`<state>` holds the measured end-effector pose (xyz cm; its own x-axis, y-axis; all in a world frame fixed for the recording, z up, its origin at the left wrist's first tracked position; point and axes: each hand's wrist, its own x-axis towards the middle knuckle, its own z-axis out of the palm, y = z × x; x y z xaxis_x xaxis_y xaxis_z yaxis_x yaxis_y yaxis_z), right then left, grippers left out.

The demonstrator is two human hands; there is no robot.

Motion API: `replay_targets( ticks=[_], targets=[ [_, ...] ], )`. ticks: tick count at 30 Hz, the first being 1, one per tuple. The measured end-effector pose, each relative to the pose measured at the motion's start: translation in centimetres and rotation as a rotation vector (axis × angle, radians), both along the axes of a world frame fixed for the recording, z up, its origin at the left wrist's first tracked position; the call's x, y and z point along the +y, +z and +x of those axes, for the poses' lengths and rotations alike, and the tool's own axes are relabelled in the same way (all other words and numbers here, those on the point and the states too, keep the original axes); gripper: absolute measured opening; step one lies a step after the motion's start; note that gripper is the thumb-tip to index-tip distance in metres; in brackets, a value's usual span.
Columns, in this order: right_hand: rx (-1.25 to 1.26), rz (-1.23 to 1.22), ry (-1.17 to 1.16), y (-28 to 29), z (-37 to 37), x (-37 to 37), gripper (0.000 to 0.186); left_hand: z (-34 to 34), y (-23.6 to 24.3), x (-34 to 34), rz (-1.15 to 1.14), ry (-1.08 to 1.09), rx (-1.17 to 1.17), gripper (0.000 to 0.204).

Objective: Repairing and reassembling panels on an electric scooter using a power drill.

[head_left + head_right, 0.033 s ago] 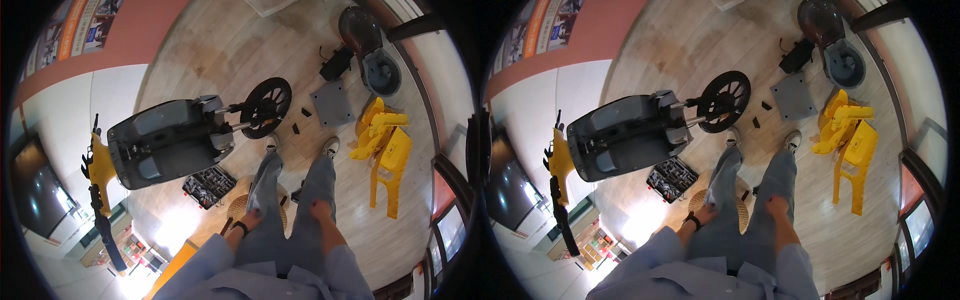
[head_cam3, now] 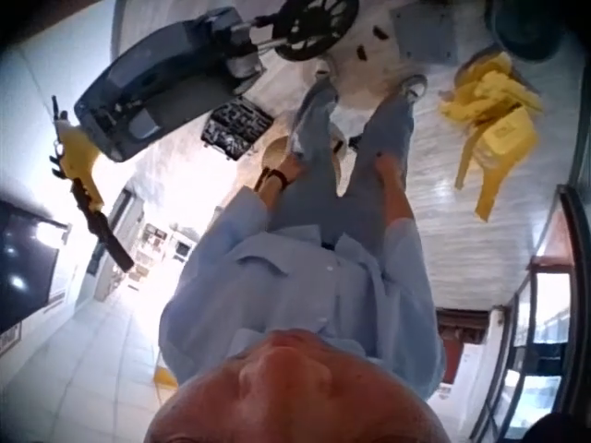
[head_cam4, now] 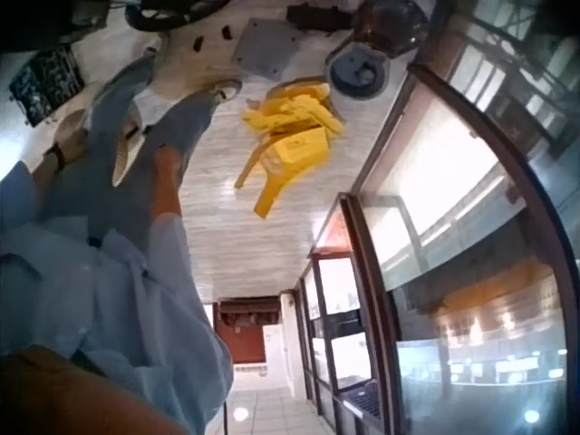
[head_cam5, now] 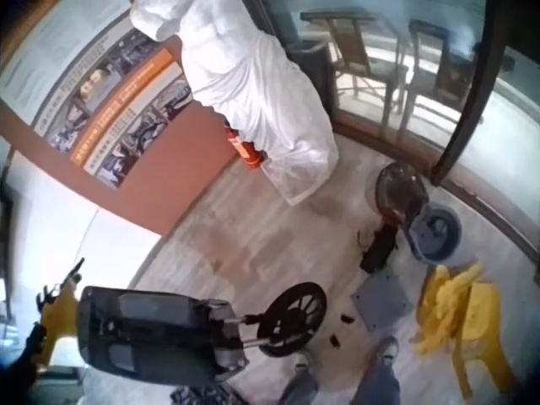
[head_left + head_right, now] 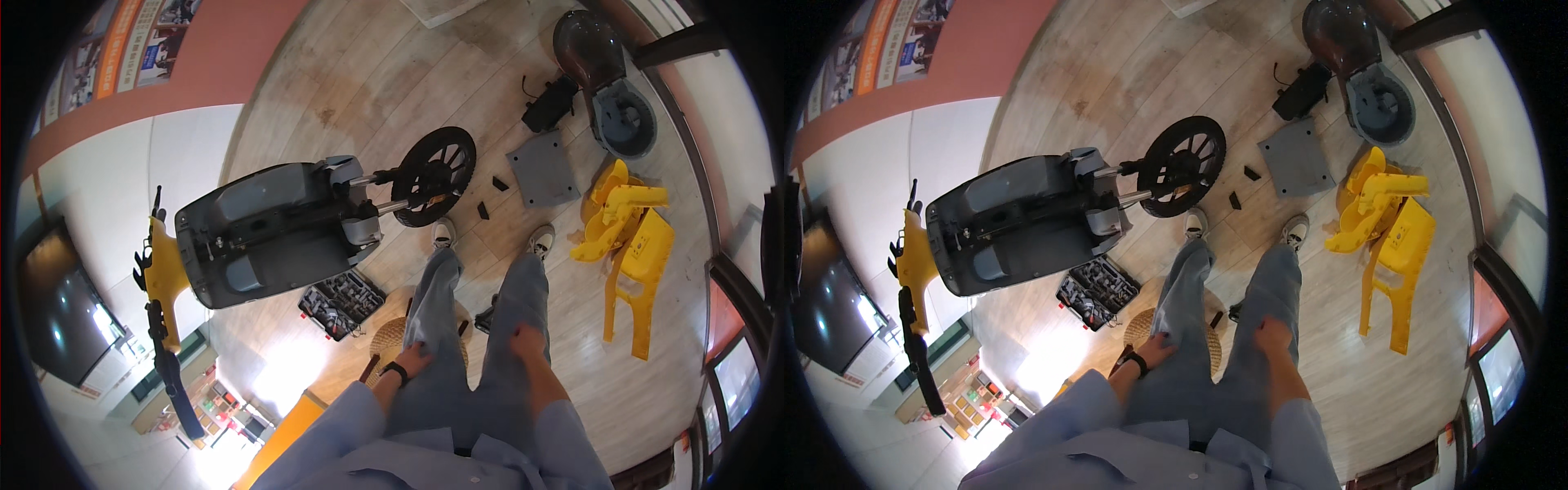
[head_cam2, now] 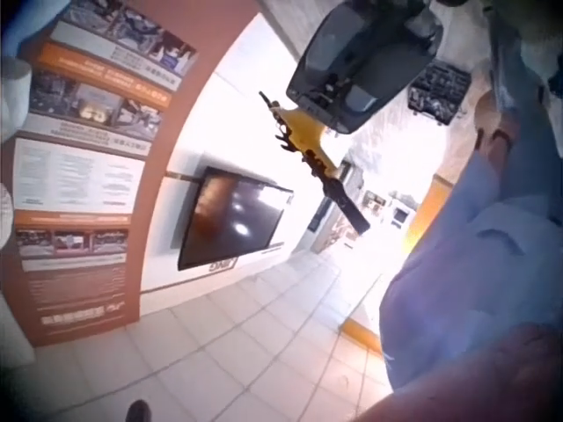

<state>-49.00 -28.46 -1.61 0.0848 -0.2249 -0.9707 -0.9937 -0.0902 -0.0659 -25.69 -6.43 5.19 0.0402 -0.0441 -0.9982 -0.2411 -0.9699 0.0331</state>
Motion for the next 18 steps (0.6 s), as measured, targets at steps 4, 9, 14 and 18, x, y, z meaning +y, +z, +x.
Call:
replay_targets(
  ticks=[4, 9, 14, 18],
  targets=[
    [-0.074, -0.12, 0.005, -1.6, -3.0, -4.4, 0.018, -4.6, -1.1, -1.9, 0.143, -0.081, -0.107, 0.088],
    [-0.155, -0.103, 0.105, -2.0, -6.1, -10.0, 0.019, -8.1, -1.2, -5.2, 0.193, -0.075, -0.214, 0.098],
    [0.001, -0.092, 0.141, -2.1, -10.7, -12.8, 0.023, -9.3, -0.7, -6.5, 0.214, 0.001, -0.218, 0.099],
    [0.036, -0.111, 0.149, -3.1, -13.0, -12.7, 0.021, -8.8, -0.9, -6.4, 0.202, 0.058, -0.212, 0.1]
  ],
)
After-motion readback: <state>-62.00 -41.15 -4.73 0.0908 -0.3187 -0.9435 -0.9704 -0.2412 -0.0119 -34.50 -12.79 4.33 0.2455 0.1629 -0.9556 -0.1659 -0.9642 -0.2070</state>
